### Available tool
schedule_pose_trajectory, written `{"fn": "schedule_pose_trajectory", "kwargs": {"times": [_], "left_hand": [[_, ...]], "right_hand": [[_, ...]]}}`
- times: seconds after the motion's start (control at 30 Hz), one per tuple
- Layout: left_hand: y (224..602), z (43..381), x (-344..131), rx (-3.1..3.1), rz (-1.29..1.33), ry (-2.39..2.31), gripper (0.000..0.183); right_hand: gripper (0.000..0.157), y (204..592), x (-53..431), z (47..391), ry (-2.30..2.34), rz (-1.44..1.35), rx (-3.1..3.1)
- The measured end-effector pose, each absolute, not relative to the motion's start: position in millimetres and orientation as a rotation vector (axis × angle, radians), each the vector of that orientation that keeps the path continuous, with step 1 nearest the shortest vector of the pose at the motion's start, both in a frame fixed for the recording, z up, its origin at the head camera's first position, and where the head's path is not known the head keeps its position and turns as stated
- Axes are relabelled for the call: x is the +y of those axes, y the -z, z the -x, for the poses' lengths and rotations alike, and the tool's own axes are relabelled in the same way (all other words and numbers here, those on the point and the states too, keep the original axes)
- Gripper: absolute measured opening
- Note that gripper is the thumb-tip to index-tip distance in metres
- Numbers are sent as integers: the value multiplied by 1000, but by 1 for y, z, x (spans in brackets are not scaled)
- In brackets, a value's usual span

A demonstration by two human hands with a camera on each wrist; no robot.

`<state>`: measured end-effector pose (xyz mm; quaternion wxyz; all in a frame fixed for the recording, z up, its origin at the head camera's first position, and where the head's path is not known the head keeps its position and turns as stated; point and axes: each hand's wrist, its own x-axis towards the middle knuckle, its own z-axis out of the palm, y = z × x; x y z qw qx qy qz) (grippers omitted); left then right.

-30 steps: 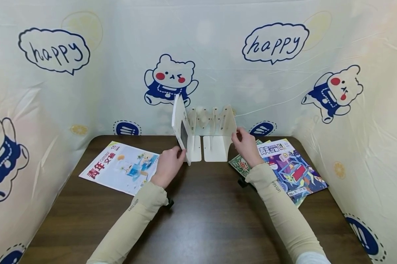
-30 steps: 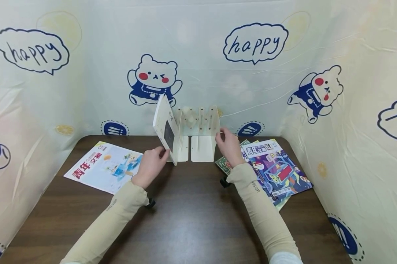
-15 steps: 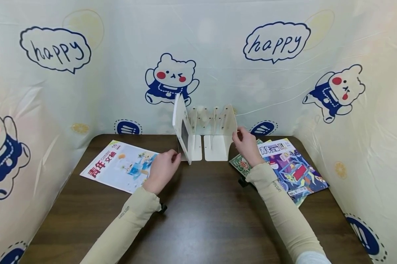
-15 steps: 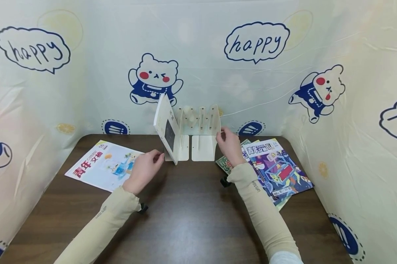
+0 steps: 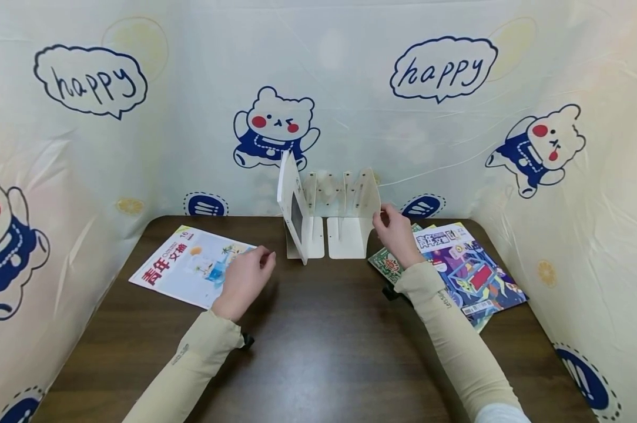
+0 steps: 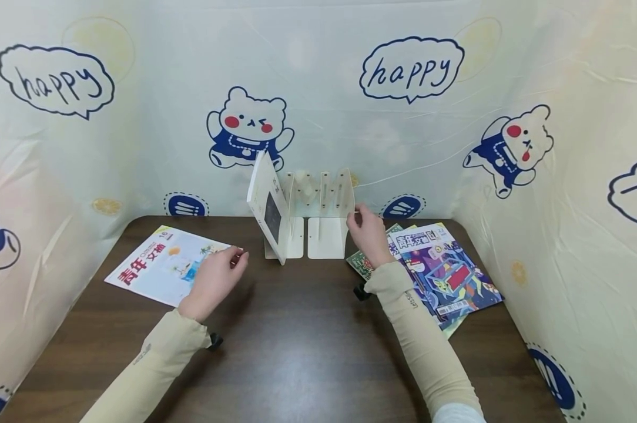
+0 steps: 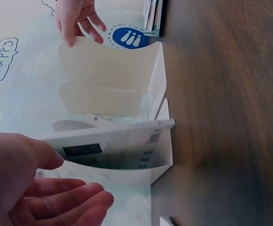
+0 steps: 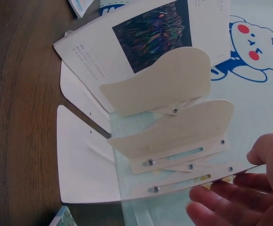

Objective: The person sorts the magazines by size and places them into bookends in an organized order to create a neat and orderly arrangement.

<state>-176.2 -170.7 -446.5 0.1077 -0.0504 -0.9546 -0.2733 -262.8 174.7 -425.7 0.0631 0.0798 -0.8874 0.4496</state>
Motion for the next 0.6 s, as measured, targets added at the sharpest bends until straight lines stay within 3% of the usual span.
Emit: {"fn": "schedule_pose_trajectory", "kwargs": {"times": [0.3, 0.6], "left_hand": [[447, 166, -192, -2768, 105, 721, 28], [444, 157, -221, -2857, -35, 744, 37]], "right_hand": [[42, 425, 174, 263, -1355, -243, -2669], [42, 427, 174, 263, -1371, -236, -2674]]}}
